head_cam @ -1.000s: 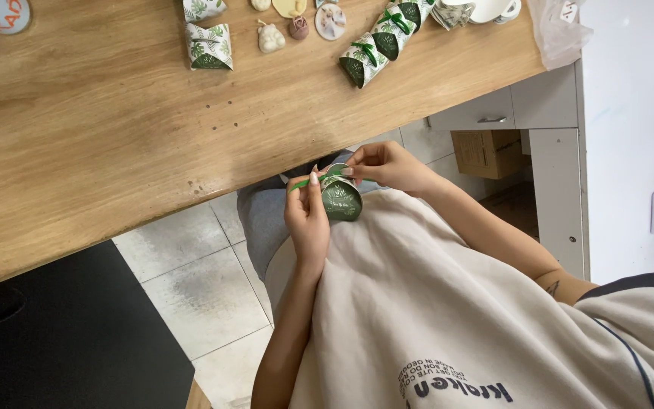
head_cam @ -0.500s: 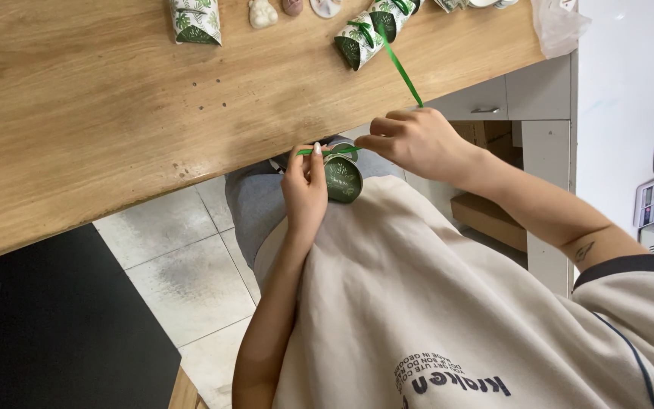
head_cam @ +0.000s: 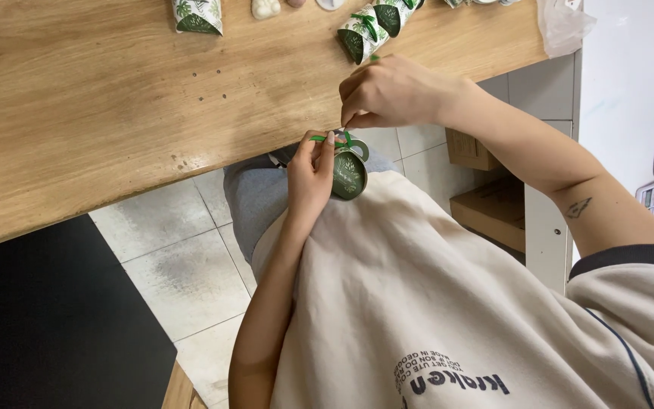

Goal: Tying decorative ribbons onto small product boxes as part of a final packaging process.

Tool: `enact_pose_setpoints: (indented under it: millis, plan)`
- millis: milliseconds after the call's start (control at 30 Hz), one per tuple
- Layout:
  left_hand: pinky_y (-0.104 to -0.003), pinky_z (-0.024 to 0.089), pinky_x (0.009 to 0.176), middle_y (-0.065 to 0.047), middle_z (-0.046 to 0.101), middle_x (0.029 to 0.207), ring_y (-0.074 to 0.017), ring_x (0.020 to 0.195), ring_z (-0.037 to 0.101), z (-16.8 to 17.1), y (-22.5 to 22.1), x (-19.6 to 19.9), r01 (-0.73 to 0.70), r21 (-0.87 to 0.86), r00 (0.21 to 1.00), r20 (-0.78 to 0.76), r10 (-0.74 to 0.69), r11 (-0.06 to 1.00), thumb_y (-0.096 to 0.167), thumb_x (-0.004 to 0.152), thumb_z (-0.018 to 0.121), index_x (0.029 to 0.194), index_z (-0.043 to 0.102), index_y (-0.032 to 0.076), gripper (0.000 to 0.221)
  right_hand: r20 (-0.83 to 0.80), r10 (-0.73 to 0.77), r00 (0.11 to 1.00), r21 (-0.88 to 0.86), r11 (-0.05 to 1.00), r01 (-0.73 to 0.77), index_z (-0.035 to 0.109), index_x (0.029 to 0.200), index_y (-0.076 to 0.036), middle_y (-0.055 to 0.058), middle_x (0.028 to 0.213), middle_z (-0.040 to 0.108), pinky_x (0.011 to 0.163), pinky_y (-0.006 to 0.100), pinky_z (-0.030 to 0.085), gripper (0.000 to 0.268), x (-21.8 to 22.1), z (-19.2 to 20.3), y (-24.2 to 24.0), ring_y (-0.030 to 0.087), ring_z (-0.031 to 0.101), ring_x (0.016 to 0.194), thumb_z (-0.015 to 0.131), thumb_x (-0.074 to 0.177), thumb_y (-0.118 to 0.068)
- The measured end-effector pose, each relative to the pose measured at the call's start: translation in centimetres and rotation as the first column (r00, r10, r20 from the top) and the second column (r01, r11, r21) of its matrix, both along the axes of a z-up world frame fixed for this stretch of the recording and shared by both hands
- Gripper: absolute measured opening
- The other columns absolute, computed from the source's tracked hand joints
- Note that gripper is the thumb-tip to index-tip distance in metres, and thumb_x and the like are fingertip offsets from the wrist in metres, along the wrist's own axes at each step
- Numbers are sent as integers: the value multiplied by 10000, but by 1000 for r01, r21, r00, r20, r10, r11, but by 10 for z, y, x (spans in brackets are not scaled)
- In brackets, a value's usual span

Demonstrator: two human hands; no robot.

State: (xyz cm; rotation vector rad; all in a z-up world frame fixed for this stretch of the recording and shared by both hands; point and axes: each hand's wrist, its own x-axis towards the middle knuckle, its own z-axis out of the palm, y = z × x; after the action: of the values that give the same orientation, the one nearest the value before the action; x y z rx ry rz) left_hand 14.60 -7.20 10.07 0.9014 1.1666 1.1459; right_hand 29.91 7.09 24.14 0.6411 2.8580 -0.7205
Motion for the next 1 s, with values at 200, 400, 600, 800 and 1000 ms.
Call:
enact_pose_setpoints:
  millis: [200, 400, 600, 800, 1000]
  plan:
    - [-249, 447, 596, -59, 666, 760, -73, 663, 561, 13, 2, -6, 34, -88, 984, -172, -49, 996, 203, 1078, 604, 1041, 625, 12, 196, 6, -68, 998, -141, 988, 68, 816, 954, -143, 21, 953, 742, 681, 390, 543, 123, -6, -18, 13, 256, 699, 807, 775, 871, -224]
    - [-245, 499, 651, -58, 634, 977, -74, 753, 635, 3, -2, -6, -21, 89, 985, -170, 36, 996, 186, 1073, 620, 1060, 634, 20, 167, -91, -145, 985, -311, 944, 110, 797, 986, -106, 54, 923, 754, 670, 343, 556, 114, 2, -58, 15, 213, 711, 776, 765, 893, -162]
    - [-263, 534, 668, -72, 551, 1056, -101, 776, 671, -1, -4, -6, -4, 80, 976, -215, 21, 997, 168, 1059, 636, 1084, 649, 18, 153, -15, -300, 954, -488, 835, 255, 796, 995, -94, 58, 819, 772, 605, 309, 547, 135, 5, -77, 2, 153, 713, 680, 762, 884, -162]
    - [-248, 547, 715, -81, 623, 1096, -102, 870, 699, -2, -4, -5, -16, 129, 989, -142, 34, 992, 150, 1078, 604, 1093, 619, 11, 141, -4, -392, 920, -518, 788, 334, 800, 972, -82, 56, 789, 755, 587, 297, 514, 152, 20, -98, -5, 128, 664, 658, 792, 871, -195]
    - [-220, 537, 725, -49, 768, 1027, -49, 868, 681, 1, -5, -8, 16, -13, 999, -40, -17, 1000, 174, 1082, 581, 1075, 611, 18, 158, 159, -518, 841, -577, 642, 505, 787, 920, -62, 28, 727, 712, 568, 275, 476, 181, 33, -114, -15, 101, 612, 637, 811, 862, -232]
